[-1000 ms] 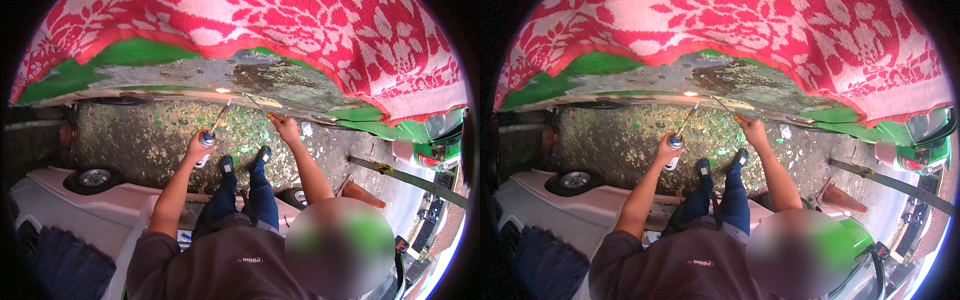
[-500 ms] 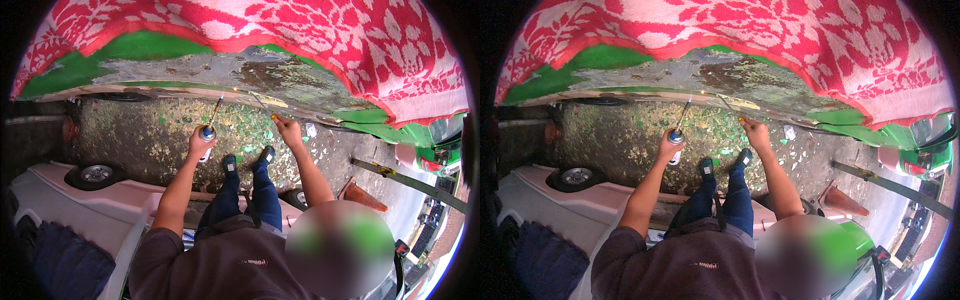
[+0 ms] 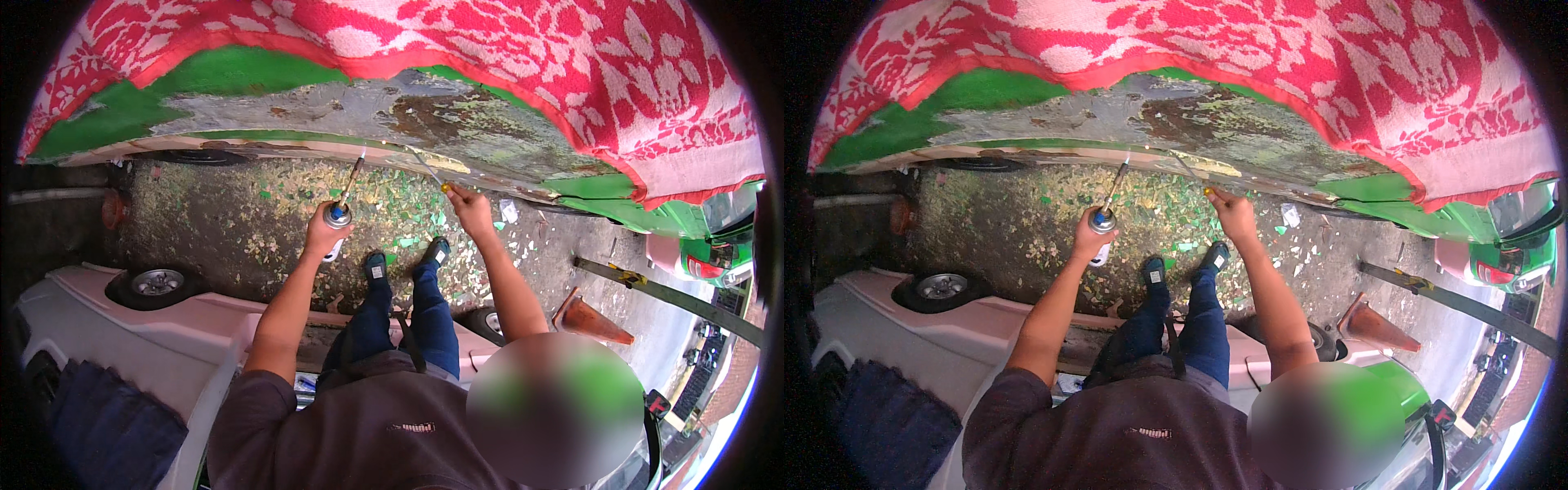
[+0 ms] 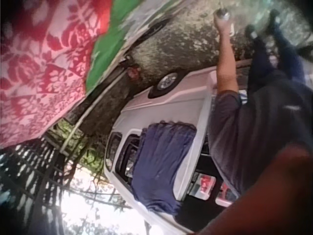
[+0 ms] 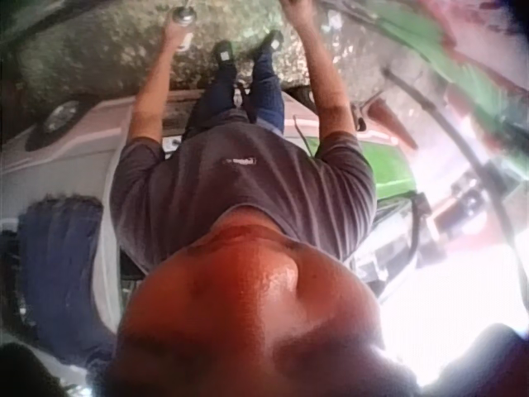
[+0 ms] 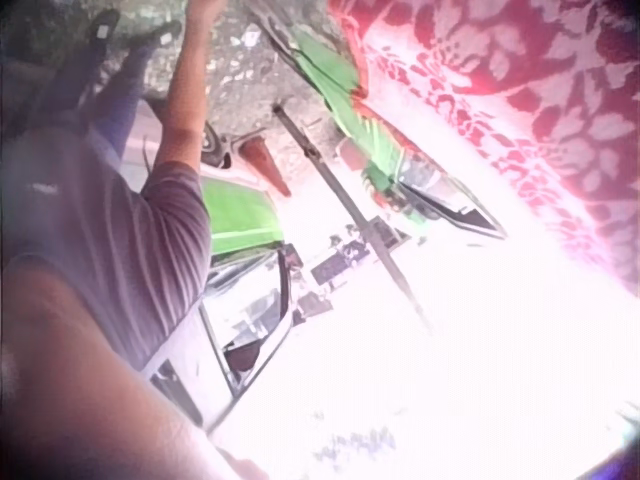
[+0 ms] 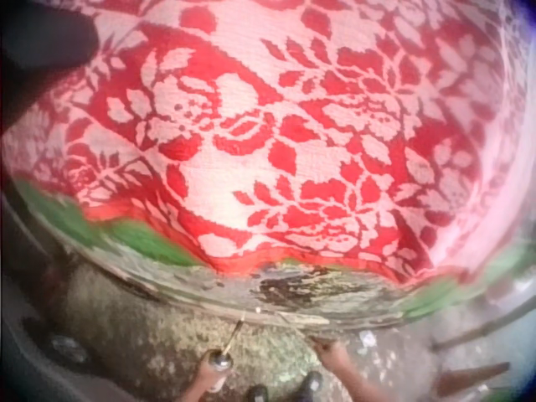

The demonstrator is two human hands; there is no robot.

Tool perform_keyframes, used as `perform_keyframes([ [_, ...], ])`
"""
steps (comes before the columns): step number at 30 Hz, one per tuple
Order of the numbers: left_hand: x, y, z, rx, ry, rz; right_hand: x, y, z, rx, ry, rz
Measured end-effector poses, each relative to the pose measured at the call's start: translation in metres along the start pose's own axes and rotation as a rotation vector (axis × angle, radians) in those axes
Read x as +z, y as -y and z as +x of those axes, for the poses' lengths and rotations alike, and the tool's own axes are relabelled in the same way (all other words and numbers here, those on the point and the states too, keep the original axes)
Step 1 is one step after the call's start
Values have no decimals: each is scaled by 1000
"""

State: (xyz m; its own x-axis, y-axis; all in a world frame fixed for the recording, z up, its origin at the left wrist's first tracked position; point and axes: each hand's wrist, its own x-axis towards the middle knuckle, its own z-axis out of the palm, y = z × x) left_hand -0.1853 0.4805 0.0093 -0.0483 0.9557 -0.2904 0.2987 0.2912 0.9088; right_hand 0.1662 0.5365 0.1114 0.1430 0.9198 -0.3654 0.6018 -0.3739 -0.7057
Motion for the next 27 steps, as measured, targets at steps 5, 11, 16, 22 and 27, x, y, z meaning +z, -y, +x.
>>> perform_keyframes([
  [5, -5, -4, -6, 82, -26, 26, -1, -2, -8, -54, -16, 0],
  [11, -7, -6, -2, 108, -45, 45, -13, -1, 2, -58, 0, -33],
  [16, -12, -12, -2, -20, 61, -13, -2, -5, 0, -89, -12, -62],
  [22, -17, -15, -2, 54, 64, 57, -6, -7, 11, -61, 1, -30],
  [27, -16, -29, -4, 110, 45, 100, -22, -28, 25, -131, 16, -39],
])
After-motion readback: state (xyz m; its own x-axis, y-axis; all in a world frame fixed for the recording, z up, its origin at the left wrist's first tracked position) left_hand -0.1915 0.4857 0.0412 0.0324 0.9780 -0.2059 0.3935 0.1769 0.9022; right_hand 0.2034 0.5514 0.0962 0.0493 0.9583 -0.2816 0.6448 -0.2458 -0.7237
